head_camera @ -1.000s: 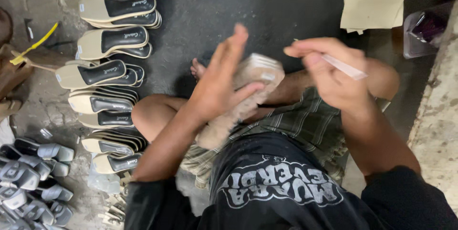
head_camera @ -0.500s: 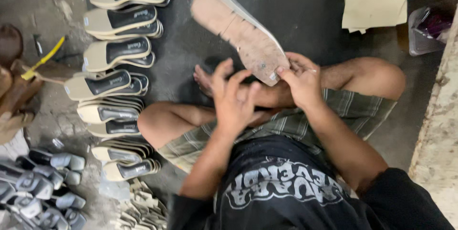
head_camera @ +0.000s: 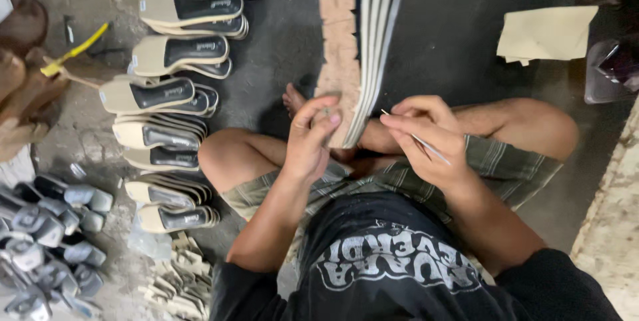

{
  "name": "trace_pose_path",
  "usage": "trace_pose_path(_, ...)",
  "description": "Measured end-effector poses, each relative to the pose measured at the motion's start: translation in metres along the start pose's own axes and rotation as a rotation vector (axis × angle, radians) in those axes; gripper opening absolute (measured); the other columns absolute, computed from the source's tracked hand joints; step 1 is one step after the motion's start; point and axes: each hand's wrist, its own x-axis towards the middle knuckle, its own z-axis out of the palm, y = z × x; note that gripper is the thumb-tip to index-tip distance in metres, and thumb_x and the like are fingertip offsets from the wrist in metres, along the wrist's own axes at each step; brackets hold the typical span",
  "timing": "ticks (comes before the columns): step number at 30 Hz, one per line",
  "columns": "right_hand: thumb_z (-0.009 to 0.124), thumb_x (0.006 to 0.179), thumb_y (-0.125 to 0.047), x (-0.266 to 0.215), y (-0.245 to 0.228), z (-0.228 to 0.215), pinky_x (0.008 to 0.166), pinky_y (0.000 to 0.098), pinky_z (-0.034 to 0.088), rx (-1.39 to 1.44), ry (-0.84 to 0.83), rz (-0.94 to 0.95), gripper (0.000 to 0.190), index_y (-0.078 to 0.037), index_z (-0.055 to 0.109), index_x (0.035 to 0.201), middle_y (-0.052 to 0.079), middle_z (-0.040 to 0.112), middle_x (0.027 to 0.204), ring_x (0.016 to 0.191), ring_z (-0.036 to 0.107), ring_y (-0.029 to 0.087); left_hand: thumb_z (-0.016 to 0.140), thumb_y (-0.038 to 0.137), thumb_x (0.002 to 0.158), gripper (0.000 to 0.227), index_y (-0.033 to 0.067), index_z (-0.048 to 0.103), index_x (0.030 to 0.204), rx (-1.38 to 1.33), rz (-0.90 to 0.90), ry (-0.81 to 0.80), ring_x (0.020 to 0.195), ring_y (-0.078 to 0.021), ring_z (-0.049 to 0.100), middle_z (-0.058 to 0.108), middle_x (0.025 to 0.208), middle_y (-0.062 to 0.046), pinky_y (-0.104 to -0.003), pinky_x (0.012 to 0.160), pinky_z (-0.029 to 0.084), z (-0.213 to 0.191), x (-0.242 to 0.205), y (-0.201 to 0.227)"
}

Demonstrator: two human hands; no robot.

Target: The person sits on the floor and assembles slipper soles by inserting a metal pin into a stack of soles using a small tool. They repeatedly pick up stacks of soles, align them, insert the pin, and place the assembled stack aside.

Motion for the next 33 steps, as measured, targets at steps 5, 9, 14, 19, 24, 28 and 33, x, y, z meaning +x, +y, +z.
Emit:
trace_pose_path(5, 0.078, 0.085, 0.004, 0.019, -0.032, -0.008, 0.08, 0.0348, 0.059, -0.073, -0.019, -0.334, 0.014, 0.005, 0.068, 0.095, 0.017, 0.072, 0.096, 0.086, 0.072, 0.03, 0.069, 0.004, 0.096, 0.036, 0.005, 0.061, 0.131, -0.183, -0.273, 0.009, 0.082, -0.0213, 0.073, 0.071, 0.104, -0.012, -0.036, 0.059, 0.061, 0.013, -0.036, 0.003)
trace_pose_path(9, 0.078, 0.085, 0.003, 0.023, -0.039, -0.002, 0.089, 0.0441, 0.062, 0.008, -0.006, -0.333, 0.03, -0.002, 0.049, 0.087, 0.014, 0.07, 0.089, 0.08, 0.07, 0.026, 0.07, 0.003, 0.098, 0.035, 0.0045, 0.06, 0.132, -0.213, -0.272, -0.045, 0.084, -0.0207, 0.073, 0.071, 0.105, -0.012, -0.036, 0.06, 0.061, 0.026, -0.052, 0.009)
trace_pose_path(14, 0.077, 0.082, 0.005, 0.026, -0.038, -0.003, 0.086, 0.042, 0.063, 0.021, -0.016, -0.348, 0.031, -0.004, 0.046, 0.084, 0.016, 0.069, 0.085, 0.078, 0.069, 0.028, 0.072, -0.004, 0.099, 0.035, 0.0018, 0.06, 0.131, -0.135, -0.174, -0.051, 0.098, -0.0189, 0.071, 0.07, 0.115, -0.011, -0.036, 0.078, 0.06, 0.036, -0.058, 0.012)
trace_pose_path(19, 0.074, 0.082, 0.007, 0.027, -0.038, -0.004, 0.084, 0.0414, 0.063, 0.005, -0.022, -0.383, 0.03, -0.004, 0.046, 0.081, 0.014, 0.067, 0.082, 0.074, 0.068, 0.027, 0.071, -0.003, 0.094, 0.035, 0.0023, 0.06, 0.127, -0.076, -0.185, -0.002, 0.097, -0.0173, 0.069, 0.068, 0.112, -0.01, -0.034, 0.078, 0.059, 0.039, -0.059, 0.014)
trace_pose_path(24, 0.071, 0.082, 0.009, 0.031, -0.036, -0.005, 0.083, 0.0408, 0.063, 0.052, -0.027, -0.416, 0.028, -0.003, 0.046, 0.08, 0.015, 0.067, 0.082, 0.073, 0.067, 0.027, 0.07, 0.001, 0.099, 0.036, 0.0055, 0.059, 0.132, -0.245, -0.272, -0.033, 0.088, -0.0216, 0.071, 0.07, 0.107, -0.014, -0.038, 0.063, 0.059, 0.038, -0.06, 0.015)
trace_pose_path(28, 0.069, 0.081, 0.01, 0.031, -0.035, -0.006, 0.086, 0.0439, 0.063, 0.053, -0.022, -0.452, 0.026, -0.003, 0.047, 0.078, 0.014, 0.066, 0.08, 0.072, 0.067, 0.028, 0.069, 0.006, 0.1, 0.035, 0.0077, 0.058, 0.133, -0.296, -0.301, -0.066, 0.083, -0.0232, 0.071, 0.07, 0.106, -0.015, -0.037, 0.061, 0.058, 0.034, -0.061, 0.012)
trace_pose_path(33, 0.068, 0.079, 0.011, 0.033, -0.034, -0.008, 0.089, 0.0471, 0.062, 0.075, -0.039, -0.475, 0.024, -0.002, 0.048, 0.077, 0.014, 0.066, 0.079, 0.073, 0.066, 0.028, 0.069, 0.01, 0.1, 0.036, 0.0102, 0.058, 0.134, -0.326, -0.333, -0.064, 0.081, -0.0239, 0.071, 0.071, 0.106, -0.015, -0.037, 0.058, 0.058, 0.033, -0.061, 0.01)
